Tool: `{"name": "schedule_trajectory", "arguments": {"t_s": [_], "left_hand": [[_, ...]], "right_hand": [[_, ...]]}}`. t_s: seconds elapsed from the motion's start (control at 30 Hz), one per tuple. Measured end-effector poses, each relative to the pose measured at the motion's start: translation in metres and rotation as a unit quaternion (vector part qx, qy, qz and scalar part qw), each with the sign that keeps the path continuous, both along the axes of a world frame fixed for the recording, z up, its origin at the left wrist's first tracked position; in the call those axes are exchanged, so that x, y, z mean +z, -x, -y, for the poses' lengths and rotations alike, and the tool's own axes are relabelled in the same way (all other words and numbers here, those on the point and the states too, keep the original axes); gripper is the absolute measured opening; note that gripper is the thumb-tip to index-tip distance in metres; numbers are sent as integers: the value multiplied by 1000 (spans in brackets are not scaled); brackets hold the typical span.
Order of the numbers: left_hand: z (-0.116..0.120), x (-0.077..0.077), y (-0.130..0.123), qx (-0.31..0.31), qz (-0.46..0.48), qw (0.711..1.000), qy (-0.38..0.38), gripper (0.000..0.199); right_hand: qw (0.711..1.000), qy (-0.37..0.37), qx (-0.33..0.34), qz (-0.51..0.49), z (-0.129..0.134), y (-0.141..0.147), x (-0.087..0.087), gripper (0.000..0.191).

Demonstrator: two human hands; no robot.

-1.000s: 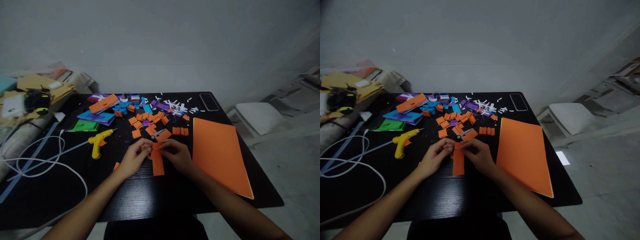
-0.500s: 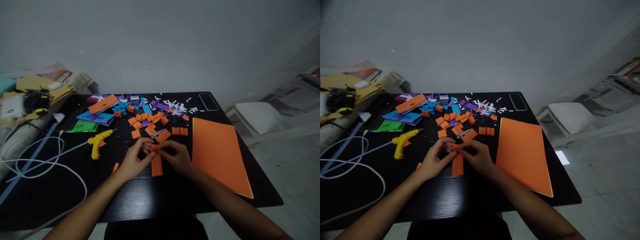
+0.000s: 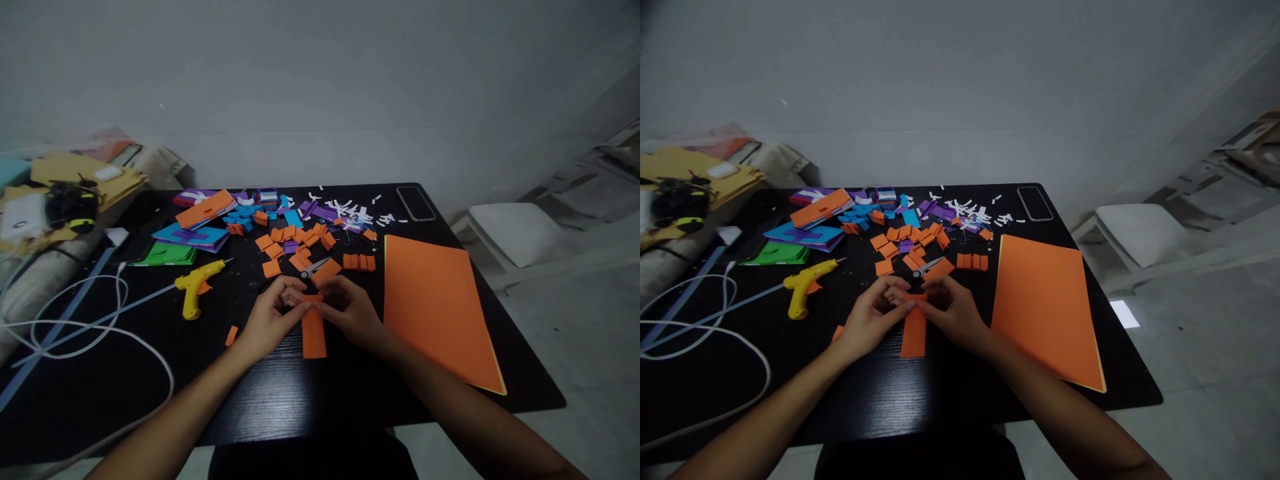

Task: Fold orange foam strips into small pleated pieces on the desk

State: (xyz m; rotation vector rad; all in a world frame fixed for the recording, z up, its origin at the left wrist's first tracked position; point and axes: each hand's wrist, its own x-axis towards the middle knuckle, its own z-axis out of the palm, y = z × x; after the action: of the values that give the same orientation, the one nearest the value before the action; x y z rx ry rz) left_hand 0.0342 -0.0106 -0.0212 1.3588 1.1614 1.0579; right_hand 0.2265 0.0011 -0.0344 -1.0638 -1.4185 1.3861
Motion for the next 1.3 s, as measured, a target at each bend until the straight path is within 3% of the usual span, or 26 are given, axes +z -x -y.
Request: {"name": "schedule_trajectory", "arguments": {"t_s": [0.27, 0.47, 0.63, 0.77, 1.03, 1.3], "left_hand": [[-5, 2, 0, -9, 48, 998, 51, 35], [-4, 0, 1, -9, 34, 998, 46, 33], [-5, 0, 2, -8, 42, 998, 37, 26], [-8, 2, 5, -26, 36, 998, 47, 15], [-11, 0, 9, -58, 73, 991, 95, 19], [-10, 1, 9, -102, 80, 990, 61, 20]], "right_hand": [[999, 37, 11, -12, -7, -5, 4, 31], [998, 48, 15, -25, -8, -5, 4, 36], [1000, 9, 23, -15, -7, -3, 3, 26], [999, -18, 44, 6, -5, -1, 3, 10], [998, 31, 46, -30, -8, -3, -1, 16], [997, 37, 34, -52, -7, -1, -4, 16]]}}
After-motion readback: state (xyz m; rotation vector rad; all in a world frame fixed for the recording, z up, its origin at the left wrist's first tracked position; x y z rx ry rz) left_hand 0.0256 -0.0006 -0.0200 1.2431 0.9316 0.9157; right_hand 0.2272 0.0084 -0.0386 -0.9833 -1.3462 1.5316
